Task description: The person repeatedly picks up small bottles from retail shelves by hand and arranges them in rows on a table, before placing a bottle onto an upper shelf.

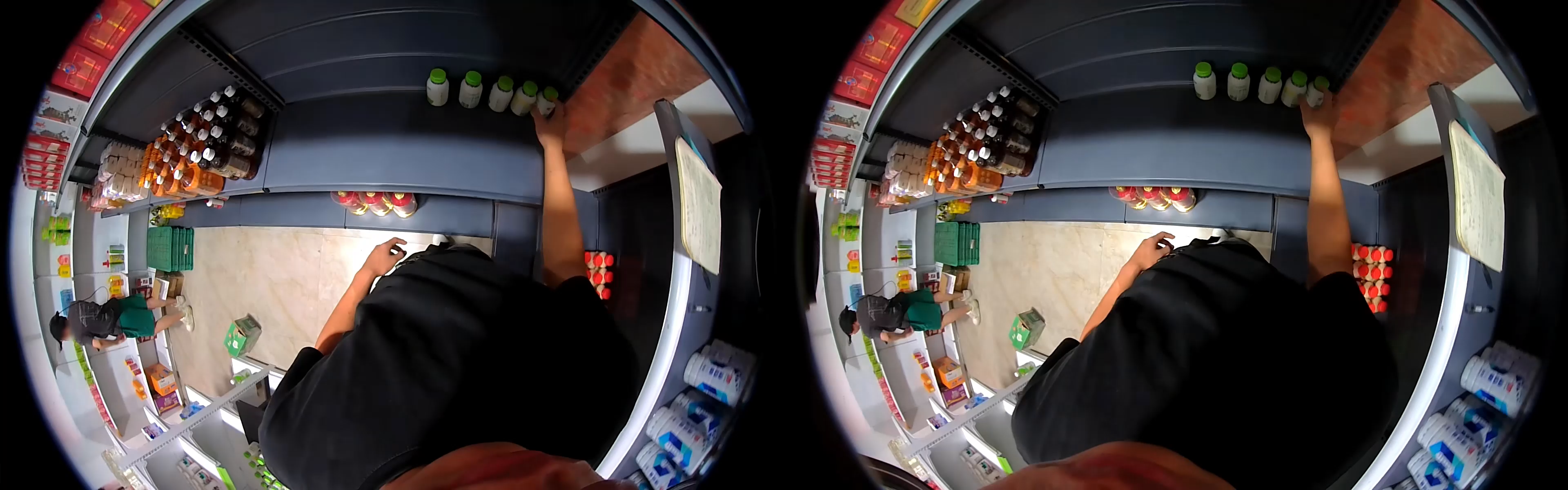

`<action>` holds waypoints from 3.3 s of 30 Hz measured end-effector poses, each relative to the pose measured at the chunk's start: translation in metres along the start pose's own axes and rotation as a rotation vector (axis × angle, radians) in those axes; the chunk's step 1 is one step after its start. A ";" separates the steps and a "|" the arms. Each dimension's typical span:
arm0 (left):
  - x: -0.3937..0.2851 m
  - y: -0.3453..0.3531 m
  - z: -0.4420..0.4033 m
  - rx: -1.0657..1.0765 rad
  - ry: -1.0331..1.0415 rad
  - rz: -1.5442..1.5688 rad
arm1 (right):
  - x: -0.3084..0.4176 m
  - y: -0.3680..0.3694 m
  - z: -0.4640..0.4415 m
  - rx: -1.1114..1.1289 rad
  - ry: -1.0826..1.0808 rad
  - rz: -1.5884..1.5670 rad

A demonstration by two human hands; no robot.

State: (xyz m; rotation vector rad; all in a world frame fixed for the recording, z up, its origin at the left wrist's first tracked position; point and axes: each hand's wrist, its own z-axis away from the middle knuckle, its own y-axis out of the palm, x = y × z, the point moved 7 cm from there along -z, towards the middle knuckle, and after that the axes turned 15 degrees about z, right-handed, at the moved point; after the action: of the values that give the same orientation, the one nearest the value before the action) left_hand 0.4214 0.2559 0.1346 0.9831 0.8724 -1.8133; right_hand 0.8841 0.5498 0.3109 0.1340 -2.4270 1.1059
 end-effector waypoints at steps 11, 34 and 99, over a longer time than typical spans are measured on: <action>-0.051 0.051 -0.057 -0.120 0.040 0.181 | 0.021 0.050 -0.028 -0.087 0.033 0.273; -0.150 0.031 -0.155 -0.026 0.017 0.303 | 0.119 0.002 0.077 0.275 -0.409 -0.197; 0.301 0.073 0.443 -1.265 -0.215 0.689 | 0.421 -0.108 0.894 2.038 -2.336 0.082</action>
State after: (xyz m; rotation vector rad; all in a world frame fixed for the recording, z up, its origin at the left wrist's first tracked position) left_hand 0.2756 -0.2583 0.0534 0.1743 1.0986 -0.5176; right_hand 0.2067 -0.1367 0.0688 -0.9657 -0.1553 -1.2419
